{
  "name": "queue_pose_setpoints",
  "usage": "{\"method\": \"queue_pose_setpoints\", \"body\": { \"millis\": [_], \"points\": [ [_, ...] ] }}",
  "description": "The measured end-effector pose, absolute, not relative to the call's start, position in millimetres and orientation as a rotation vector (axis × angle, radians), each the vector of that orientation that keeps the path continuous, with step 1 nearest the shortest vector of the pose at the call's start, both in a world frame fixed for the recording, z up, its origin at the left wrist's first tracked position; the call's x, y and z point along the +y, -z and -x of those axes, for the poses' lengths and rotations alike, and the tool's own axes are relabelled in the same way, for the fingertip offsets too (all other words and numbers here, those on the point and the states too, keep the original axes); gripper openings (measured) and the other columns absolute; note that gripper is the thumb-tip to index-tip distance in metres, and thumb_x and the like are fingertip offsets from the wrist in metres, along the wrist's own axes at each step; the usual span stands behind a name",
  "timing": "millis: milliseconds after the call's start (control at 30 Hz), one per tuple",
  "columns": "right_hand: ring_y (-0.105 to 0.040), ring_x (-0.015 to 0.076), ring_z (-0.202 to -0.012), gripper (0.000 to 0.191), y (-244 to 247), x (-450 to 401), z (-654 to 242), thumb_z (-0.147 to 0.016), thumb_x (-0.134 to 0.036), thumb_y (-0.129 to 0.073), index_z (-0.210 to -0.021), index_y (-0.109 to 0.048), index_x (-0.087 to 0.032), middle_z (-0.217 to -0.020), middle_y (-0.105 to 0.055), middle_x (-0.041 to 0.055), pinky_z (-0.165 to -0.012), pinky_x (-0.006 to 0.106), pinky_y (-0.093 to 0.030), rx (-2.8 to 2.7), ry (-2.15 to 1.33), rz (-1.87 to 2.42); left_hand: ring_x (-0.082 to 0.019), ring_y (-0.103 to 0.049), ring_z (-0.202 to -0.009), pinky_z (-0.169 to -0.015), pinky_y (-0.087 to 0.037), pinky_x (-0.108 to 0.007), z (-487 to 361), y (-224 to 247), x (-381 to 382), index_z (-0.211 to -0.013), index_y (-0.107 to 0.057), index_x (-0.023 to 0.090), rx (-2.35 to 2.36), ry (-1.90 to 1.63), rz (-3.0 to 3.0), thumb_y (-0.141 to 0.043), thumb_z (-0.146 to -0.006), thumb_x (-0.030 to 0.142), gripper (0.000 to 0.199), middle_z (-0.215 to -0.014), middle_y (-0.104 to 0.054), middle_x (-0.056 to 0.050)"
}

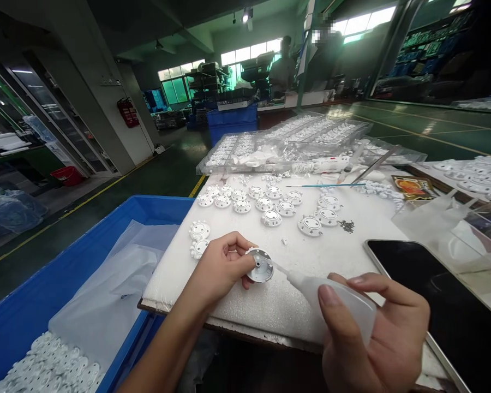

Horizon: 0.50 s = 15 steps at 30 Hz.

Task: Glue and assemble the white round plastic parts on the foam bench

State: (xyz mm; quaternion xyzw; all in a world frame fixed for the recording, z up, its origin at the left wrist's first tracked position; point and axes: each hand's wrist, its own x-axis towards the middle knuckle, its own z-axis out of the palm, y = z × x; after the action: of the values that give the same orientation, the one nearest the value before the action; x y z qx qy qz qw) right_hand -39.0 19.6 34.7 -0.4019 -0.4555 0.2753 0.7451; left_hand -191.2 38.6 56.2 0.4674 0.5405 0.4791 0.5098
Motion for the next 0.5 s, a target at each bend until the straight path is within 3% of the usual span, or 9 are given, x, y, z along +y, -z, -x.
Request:
{"method": "queue_pose_setpoints", "body": {
  "millis": [267, 500],
  "points": [
    [-0.055, 0.0095, -0.07, 0.025, -29.5, 21.9, 31.9, -0.079, -0.024, -0.068, -0.097, -0.05, -0.021, -0.089, -0.049, -0.0012, -0.057, 0.021, -0.043, -1.139, -0.628, 0.909, -0.009, -0.054, -0.047, -0.047, -0.043, -0.018, 191.8, -56.5, 36.8, -0.076, -0.059, 0.016, 1.318, -1.121, -1.157, -0.065, -0.073, 0.016, 0.006, -0.057, -0.061, 0.002],
    [-0.054, 0.0126, -0.081, 0.024, -16.3, 23.3, 28.2, -0.082, -0.023, -0.065, -0.101, -0.05, -0.022, -0.098, -0.047, 0.0002, -0.071, 0.027, -0.042, -1.18, -0.591, 0.942, -0.009, -0.054, -0.046, -0.046, -0.042, -0.019, 192.0, -57.0, 37.7, -0.078, -0.06, 0.016, 1.334, -1.11, -1.158, -0.065, -0.072, 0.017, 0.007, -0.059, -0.06, 0.002]
  ]
}}
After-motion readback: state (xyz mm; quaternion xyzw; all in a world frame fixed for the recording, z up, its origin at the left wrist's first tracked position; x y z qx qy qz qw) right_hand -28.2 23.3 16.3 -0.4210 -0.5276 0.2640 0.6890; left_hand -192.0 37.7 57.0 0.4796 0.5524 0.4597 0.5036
